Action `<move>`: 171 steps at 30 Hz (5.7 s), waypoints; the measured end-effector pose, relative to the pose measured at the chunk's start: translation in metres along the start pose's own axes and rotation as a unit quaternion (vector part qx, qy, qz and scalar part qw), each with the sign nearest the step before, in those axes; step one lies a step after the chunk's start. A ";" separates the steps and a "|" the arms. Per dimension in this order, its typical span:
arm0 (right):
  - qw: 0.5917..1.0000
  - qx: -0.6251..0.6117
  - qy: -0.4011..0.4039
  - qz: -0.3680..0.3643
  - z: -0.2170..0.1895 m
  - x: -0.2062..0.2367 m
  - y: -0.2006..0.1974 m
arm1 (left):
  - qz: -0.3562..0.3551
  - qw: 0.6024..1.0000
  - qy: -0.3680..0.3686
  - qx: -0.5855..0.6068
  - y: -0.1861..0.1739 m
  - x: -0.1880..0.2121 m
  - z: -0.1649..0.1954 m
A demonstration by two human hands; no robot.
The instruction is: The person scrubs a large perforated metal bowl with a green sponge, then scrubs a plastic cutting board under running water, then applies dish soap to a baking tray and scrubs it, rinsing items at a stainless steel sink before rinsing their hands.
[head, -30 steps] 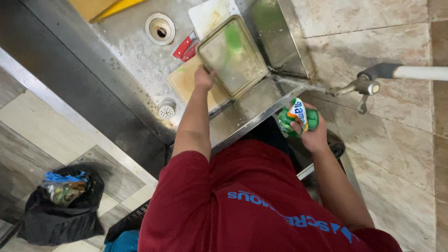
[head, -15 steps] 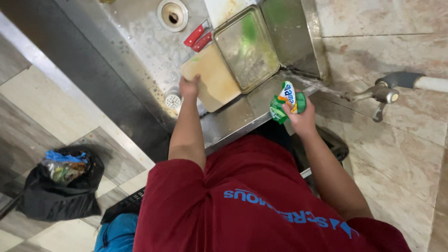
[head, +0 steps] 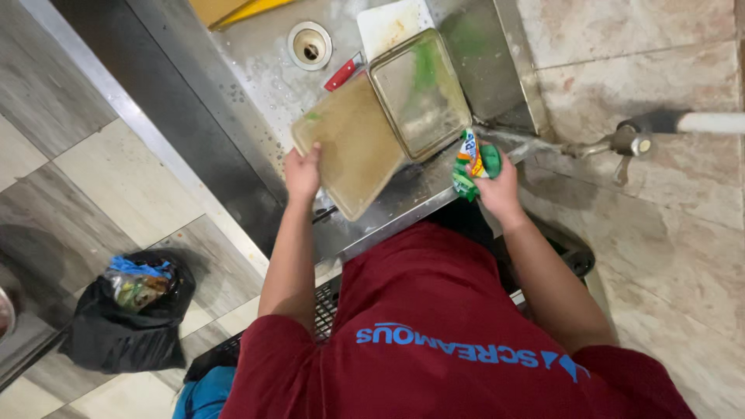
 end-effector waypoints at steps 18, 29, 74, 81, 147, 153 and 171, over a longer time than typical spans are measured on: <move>0.985 -0.137 0.104 -0.030 -0.003 -0.063 0.112 | -0.045 0.843 -0.074 0.532 -0.035 0.020 -0.030; 0.954 -0.015 0.167 -0.249 -0.010 -0.074 0.136 | -0.048 0.874 -0.094 0.474 -0.041 0.043 -0.023; 0.841 0.524 -0.021 0.133 -0.198 -0.004 -0.072 | 0.331 0.921 0.024 -0.204 -0.168 0.028 -0.038; 0.824 0.521 -0.095 0.202 -0.203 -0.025 -0.063 | 0.310 0.929 0.081 -0.184 -0.172 0.028 -0.042; 0.819 0.161 -0.415 -0.362 0.029 -0.163 0.399 | 0.245 0.940 -0.237 0.016 -0.030 -0.105 -0.079; 0.817 0.335 -0.383 -0.270 0.025 -0.268 0.439 | 0.208 0.950 -0.162 0.170 -0.028 -0.116 -0.092; 0.863 0.260 -0.291 -0.322 0.023 -0.289 0.458 | 0.097 0.808 -0.029 0.580 -0.056 -0.064 -0.012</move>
Point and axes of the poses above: each hand's wrist, its own x-axis away from the middle knuckle, its own y-axis out of the palm, z = x × y, the point moved 3 cm from there along -x, towards the middle knuckle, and after that the axes turned 14 degrees about -y, right-handed, at the moved point
